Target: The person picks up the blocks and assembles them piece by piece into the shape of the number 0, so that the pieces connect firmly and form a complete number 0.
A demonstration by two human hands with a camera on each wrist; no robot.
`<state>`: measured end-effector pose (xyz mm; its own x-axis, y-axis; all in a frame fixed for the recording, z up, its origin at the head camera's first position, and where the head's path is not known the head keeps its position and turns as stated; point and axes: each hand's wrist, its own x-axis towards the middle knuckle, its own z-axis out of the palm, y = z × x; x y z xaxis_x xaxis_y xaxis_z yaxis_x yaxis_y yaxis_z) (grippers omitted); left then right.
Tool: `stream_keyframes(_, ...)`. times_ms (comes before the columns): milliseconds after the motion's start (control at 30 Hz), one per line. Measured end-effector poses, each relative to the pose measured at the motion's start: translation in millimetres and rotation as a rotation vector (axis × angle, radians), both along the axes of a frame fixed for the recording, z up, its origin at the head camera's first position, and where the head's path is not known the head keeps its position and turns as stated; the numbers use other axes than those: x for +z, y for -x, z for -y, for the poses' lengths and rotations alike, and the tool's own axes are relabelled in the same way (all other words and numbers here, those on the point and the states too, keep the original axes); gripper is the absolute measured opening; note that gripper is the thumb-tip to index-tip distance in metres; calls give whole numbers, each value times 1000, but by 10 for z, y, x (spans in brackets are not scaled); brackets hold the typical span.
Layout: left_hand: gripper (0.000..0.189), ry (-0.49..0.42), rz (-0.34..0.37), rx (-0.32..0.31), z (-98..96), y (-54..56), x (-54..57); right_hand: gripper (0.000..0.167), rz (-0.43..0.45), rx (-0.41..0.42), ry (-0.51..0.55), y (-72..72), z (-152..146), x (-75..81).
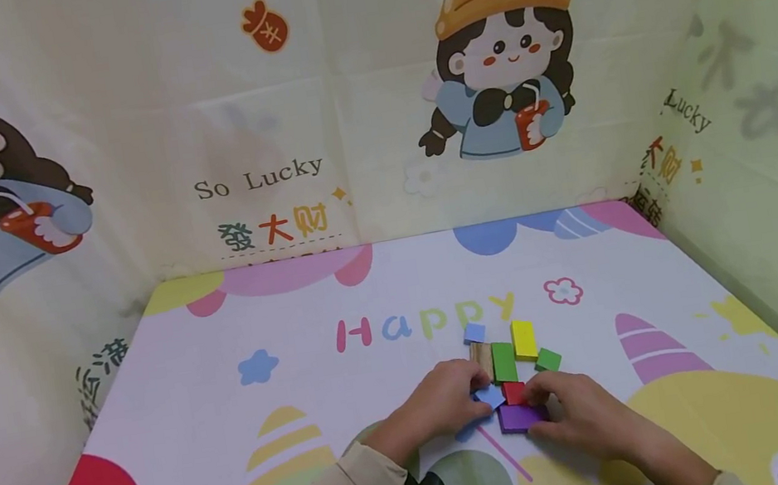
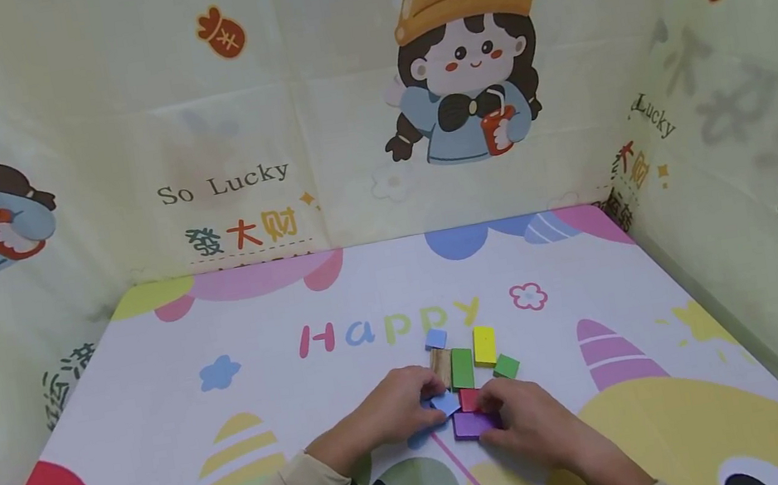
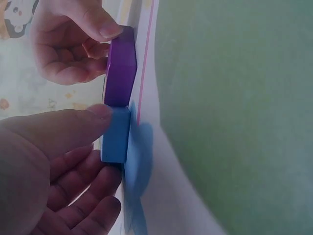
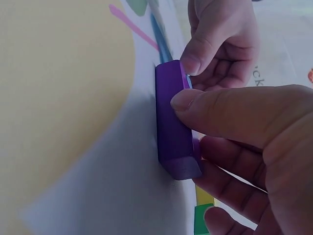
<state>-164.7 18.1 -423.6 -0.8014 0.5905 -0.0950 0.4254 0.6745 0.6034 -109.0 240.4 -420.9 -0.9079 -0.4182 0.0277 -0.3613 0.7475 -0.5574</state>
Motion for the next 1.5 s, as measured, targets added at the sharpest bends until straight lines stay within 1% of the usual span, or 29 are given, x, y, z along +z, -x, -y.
stream_keyframes(167,29,20,34,30,-26,-15,7,30,-4,-3,-8,16,4,-4)
stream_keyframes(233,30,23,37,35,-22,-17,5,30,-18,0,-11,29,6,-11)
stream_keyframes(367,29,15,1,16,22,-8,-2,30,-51,5,-14,51,10,-24)
stream_keyframes(467,29,13,-12,4,65,8,-9,30,-73,4,-20,71,13,-37)
stream_keyframes(633,27,9,9,9,123,33,-27,30,-66,-17,-35,106,40,-39)
stream_keyframes(800,25,11,7,-1,143,52,-32,29,-70,-30,-39,149,68,-38)
stream_keyframes(933,25,22,10,-4,143,54,-19,27,-89,-37,-36,191,93,-45)
stream_keyframes(1033,24,35,-2,-4,143,51,-4,28,-99,-52,-34,212,112,-45)
stream_keyframes(1233,22,35,4,10,134,43,16,29,-56,-128,-38,243,154,-38)
stream_keyframes(1500,21,26,-10,13,137,61,-8,30,-44,-153,-36,257,177,-43)
